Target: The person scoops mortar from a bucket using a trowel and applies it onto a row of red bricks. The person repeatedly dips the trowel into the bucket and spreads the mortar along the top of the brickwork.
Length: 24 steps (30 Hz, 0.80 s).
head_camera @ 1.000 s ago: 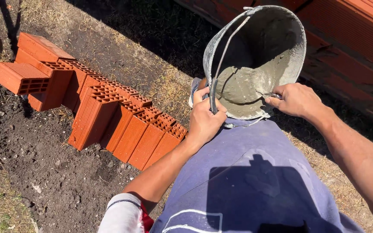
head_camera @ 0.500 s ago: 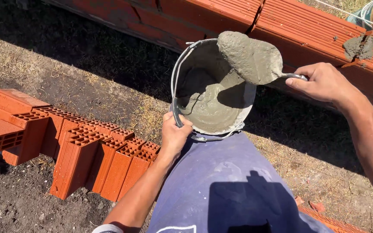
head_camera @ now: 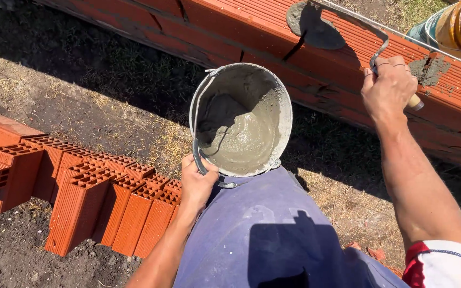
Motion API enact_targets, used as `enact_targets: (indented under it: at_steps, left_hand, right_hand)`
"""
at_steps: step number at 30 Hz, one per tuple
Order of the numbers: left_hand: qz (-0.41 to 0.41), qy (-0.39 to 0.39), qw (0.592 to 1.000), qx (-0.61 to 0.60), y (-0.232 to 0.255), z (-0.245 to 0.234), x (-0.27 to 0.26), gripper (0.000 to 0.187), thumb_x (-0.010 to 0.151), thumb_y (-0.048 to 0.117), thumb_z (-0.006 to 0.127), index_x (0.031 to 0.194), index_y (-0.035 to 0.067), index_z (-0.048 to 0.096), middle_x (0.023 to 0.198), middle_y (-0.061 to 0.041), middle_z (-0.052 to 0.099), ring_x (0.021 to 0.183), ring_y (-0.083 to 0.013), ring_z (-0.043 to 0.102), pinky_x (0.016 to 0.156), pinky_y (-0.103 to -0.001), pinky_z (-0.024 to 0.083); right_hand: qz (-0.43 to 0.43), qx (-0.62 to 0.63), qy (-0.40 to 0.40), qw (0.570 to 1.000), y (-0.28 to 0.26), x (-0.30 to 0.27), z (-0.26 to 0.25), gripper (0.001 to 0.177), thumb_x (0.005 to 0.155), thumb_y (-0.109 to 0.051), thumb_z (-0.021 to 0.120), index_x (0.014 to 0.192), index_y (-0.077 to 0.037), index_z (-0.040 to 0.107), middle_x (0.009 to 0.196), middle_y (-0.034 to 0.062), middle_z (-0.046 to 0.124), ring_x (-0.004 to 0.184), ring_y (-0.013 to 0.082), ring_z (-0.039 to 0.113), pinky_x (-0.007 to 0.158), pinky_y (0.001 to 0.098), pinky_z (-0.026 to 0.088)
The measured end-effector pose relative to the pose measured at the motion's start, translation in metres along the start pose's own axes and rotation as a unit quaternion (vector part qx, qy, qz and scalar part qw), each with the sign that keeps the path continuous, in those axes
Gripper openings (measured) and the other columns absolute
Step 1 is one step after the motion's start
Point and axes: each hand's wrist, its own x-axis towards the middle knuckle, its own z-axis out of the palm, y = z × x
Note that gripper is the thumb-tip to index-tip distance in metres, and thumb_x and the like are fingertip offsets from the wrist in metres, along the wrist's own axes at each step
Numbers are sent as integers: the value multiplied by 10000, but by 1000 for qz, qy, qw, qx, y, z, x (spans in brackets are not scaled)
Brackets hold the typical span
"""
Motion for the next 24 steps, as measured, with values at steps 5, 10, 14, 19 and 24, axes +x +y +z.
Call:
enact_targets:
  at_steps: [5, 10, 14, 19, 24]
  left_hand:
    - [29, 25, 999, 13, -10, -13, 4, 187, 639, -6, 712, 669, 178, 725, 968, -7, 618, 1106, -134, 555, 1025, -275, 404]
    - [-38, 25, 999, 15, 0, -28, 0, 159, 672, 5, 716, 712, 155, 748, 1087, -22, 544, 1086, -142, 581, 1035, -297, 435]
    - [5, 30, 999, 17, -22, -34, 5, 164, 659, 19, 711, 701, 175, 739, 1074, -30, 540, 1085, -140, 569, 1033, -272, 414]
    - [-40, 43, 997, 45, -11, -48, -1, 153, 653, 46, 712, 701, 186, 749, 1106, -9, 555, 1072, -125, 603, 997, -265, 440]
    - [-60, 55, 996, 38, -18, -59, -8, 152, 660, 28, 722, 704, 169, 761, 1081, -5, 587, 1103, -126, 599, 1029, -272, 429]
  right_hand:
    - [119, 230, -142, 955, 26, -27, -17, 249, 997, -327, 698, 1153, -135, 726, 940, 207, 724, 866, 493, 646, 743, 560, 461]
    - [139, 167, -124, 968, 48, -74, -10, 211, 1043, -250, 659, 1106, -63, 585, 1001, 241, 656, 922, 526, 616, 750, 608, 449]
    - [207, 280, -212, 913, 43, -92, -46, 279, 1002, -226, 676, 1184, -75, 529, 962, 199, 636, 859, 470, 571, 783, 557, 421]
    - [182, 120, -173, 960, 26, -119, -28, 474, 1007, -242, 670, 1407, -101, 461, 1047, 313, 653, 854, 588, 638, 701, 650, 478]
    - [163, 176, -227, 944, -38, -93, -62, 745, 981, -124, 601, 1623, -154, 225, 1170, 300, 483, 800, 618, 598, 740, 686, 463]
